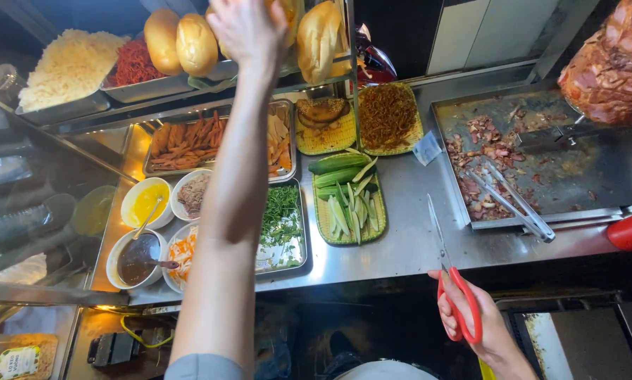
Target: Preparing and assembling banh mi sandwiches with various fillings and sauces at a food stall.
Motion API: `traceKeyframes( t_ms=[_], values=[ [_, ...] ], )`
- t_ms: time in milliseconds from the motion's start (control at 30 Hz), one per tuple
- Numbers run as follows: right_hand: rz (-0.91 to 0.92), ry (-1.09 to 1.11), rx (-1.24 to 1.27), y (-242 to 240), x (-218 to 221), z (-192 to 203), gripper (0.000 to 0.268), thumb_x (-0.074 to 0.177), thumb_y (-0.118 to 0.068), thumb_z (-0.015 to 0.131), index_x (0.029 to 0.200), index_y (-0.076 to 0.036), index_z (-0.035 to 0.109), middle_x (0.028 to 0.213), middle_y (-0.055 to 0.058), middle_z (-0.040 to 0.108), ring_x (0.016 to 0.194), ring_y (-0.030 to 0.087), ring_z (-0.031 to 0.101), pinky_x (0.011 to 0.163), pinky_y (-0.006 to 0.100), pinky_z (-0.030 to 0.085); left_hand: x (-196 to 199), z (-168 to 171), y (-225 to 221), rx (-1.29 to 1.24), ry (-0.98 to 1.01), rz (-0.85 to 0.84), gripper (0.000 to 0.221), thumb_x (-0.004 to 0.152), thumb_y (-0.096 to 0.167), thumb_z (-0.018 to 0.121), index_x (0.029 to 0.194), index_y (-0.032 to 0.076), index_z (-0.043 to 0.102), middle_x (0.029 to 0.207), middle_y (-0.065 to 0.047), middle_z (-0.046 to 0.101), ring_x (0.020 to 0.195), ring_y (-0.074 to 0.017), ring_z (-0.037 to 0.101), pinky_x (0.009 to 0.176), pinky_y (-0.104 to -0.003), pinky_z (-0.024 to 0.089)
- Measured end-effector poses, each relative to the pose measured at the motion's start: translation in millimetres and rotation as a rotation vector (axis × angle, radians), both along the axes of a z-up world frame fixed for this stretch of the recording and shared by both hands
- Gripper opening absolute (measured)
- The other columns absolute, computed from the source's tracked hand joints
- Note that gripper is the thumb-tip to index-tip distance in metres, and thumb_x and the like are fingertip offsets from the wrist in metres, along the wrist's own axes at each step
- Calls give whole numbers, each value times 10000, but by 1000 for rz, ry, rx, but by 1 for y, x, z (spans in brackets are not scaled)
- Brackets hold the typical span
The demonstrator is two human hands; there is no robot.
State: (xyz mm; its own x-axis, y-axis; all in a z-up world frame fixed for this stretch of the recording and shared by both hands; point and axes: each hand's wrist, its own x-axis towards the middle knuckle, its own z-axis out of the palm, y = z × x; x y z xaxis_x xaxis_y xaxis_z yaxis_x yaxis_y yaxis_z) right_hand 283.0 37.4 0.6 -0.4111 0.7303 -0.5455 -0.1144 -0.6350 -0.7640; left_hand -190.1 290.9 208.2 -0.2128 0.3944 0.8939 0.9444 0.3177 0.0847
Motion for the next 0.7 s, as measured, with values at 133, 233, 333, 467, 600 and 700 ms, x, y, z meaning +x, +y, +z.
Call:
traceKeyframes(
  t_ms=[133,233,333,467,600,700],
  values=[
    [17,-17,-22,2,0,-14,514,959,-343,565,1352,-12,593,636,22,507,441,108,464,374,283,365,-80,-23,21,-494,14,271,137,783,171,757,888,86,735,948,-164,725,932,-356,682,772,-445,537],
    [69,-48,-29,4,-11,-6,507,949,-334,583,1350,-25,610,637,19,513,442,110,474,377,283,371,-93,-24,10,-312,-67,22,75,866,135,731,901,69,742,938,-177,739,883,-349,741,757,-420,599],
    [122,-90,-45,7,-17,-7,508,945,-335,598,1356,-37,623,640,11,506,446,111,477,383,281,370,-62,11,-50,50,-16,-115,273,868,224,808,996,0,719,858,-176,752,780,-327,763,689,-412,621],
    [207,-76,-11,13,-33,-4,512,940,-336,603,1370,-59,623,643,5,513,451,108,487,391,275,383,1,-8,-146,329,-572,-331,486,875,221,700,1291,-23,631,929,-106,771,785,-229,803,677,-363,647],
    [325,-104,110,16,-60,10,506,952,-339,592,1389,-86,627,652,-4,517,486,94,491,427,257,390,57,-97,-211,627,-1663,-893,526,1019,491,421,1283,69,592,978,-85,678,719,-168,657,496,-301,500],
    [411,-76,191,17,-81,24,508,962,-339,587,1406,-93,607,685,-14,515,543,83,494,480,244,400,95,-159,-244,617,-1949,-1105,563,1032,555,488,1336,85,549,1053,-78,639,773,-154,639,588,-289,521]
  ],
)
